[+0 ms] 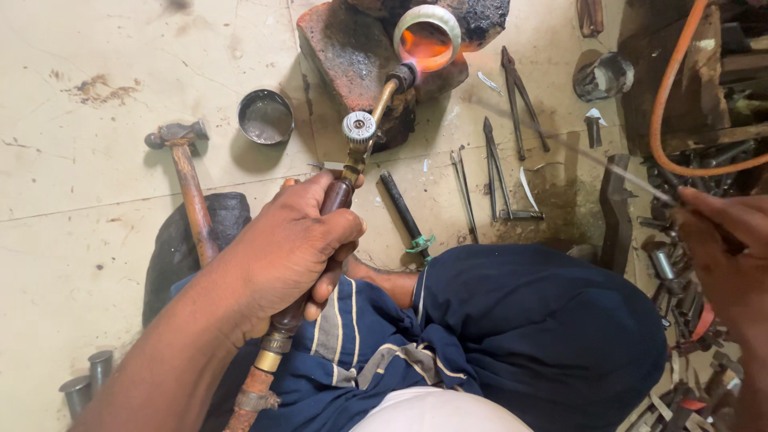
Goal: The person sits on the floor and uses a blowtorch to heat a metal ring placed on a brick. They repeatedly apply the flame to the ring and use a metal rod to adjust its position while it glows orange.
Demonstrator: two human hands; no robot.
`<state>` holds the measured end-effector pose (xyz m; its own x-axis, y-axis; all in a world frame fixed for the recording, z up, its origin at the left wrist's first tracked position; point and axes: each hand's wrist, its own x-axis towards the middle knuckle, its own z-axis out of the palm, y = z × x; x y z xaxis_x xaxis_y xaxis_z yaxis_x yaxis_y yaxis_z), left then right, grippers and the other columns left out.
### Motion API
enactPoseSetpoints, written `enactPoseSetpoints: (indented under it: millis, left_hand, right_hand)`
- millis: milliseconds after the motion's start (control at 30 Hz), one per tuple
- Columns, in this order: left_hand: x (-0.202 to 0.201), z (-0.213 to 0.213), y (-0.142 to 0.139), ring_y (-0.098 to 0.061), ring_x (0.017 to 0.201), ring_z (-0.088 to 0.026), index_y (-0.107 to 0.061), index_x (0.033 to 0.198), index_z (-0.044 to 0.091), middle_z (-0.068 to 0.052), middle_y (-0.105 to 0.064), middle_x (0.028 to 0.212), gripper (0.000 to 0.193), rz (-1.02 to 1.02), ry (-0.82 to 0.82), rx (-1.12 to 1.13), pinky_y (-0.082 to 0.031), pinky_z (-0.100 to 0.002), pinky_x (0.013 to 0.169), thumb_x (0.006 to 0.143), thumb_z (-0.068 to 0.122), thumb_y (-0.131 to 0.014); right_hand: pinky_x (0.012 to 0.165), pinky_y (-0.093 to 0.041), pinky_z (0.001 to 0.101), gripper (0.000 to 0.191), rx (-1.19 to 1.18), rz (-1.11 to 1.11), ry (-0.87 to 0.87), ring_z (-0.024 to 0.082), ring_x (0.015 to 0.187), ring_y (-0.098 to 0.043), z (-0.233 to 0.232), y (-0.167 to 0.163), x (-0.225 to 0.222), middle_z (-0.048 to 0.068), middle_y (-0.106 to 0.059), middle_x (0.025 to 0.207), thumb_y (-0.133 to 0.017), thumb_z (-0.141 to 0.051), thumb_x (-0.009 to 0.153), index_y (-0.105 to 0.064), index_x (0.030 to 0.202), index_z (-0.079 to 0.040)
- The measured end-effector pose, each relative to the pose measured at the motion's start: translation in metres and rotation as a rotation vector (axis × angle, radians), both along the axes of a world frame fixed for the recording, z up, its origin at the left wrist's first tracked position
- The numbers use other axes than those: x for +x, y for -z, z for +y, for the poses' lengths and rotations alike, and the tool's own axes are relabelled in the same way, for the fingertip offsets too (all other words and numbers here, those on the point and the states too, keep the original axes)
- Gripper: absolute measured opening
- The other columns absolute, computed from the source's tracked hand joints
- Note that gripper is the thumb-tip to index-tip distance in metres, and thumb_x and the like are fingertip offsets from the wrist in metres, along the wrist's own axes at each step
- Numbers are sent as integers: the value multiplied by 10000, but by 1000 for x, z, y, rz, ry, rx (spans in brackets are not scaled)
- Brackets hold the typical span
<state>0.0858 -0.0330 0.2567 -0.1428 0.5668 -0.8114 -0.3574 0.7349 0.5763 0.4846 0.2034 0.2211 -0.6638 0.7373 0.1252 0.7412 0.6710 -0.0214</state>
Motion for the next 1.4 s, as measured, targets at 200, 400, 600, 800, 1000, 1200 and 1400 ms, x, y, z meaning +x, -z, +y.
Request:
enactPoseSetpoints:
  millis: [200,400,600,800,1000,1200,1400]
  left_hand:
    - [-2,3,-2,-420,344,-97,-513,913,62,-35,-487,531,114,-7,0,23,-378,-284,277,857,141,-573]
    - [-3,5,-3,-414,338,-103,-499,892,62,-38,-475,518,147,5,25,16,-378,-289,275,885,178,-589]
    - [-4,4,-2,-413,347,-96,-500,898,72,-34,-475,530,145,-7,22,8,-370,-285,275,891,185,-590]
    - [-6,4,-2,-423,353,-99,-508,914,77,-25,-486,566,114,-32,2,34,-378,-291,270,859,142,-585]
    - [-7,4,-1,-435,363,-105,-493,895,62,-49,-486,560,134,1,21,18,-395,-291,282,850,158,-574]
    - [-7,6,-1,-446,372,-102,-503,909,67,-34,-482,574,134,7,47,23,-402,-293,283,847,163,-573]
    - [-7,5,0,-442,379,-101,-500,914,68,-37,-486,563,163,-5,41,-6,-406,-287,293,873,195,-593]
  right_hand:
    - [867,-595,329,334,-83,70,-373,259,1037,-685,37,4,33,216,-654,1231,-580,-56,1101,-581,1431,-4]
    - [772,-587,321,268,-15,35,-326,240,935,-687,38,0,13,191,-679,1154,-573,-9,1127,-626,1386,33]
    - [682,-573,343,172,76,76,-418,259,817,-692,44,-8,-29,225,-688,1091,-574,47,1142,-663,1289,46]
    - [712,-591,337,76,114,89,-434,278,856,-711,46,-11,-56,233,-686,1075,-598,57,1195,-672,1199,74]
    - [690,-586,337,107,135,75,-525,292,845,-710,61,-10,-62,246,-687,1071,-597,74,1188,-693,1175,118]
    - [589,-541,331,104,86,120,-509,294,785,-686,74,-1,-60,281,-670,1073,-606,74,1101,-689,1132,127]
    - [710,-582,269,107,208,-32,-453,213,850,-703,75,0,-56,207,-675,1099,-643,12,1182,-736,1160,59]
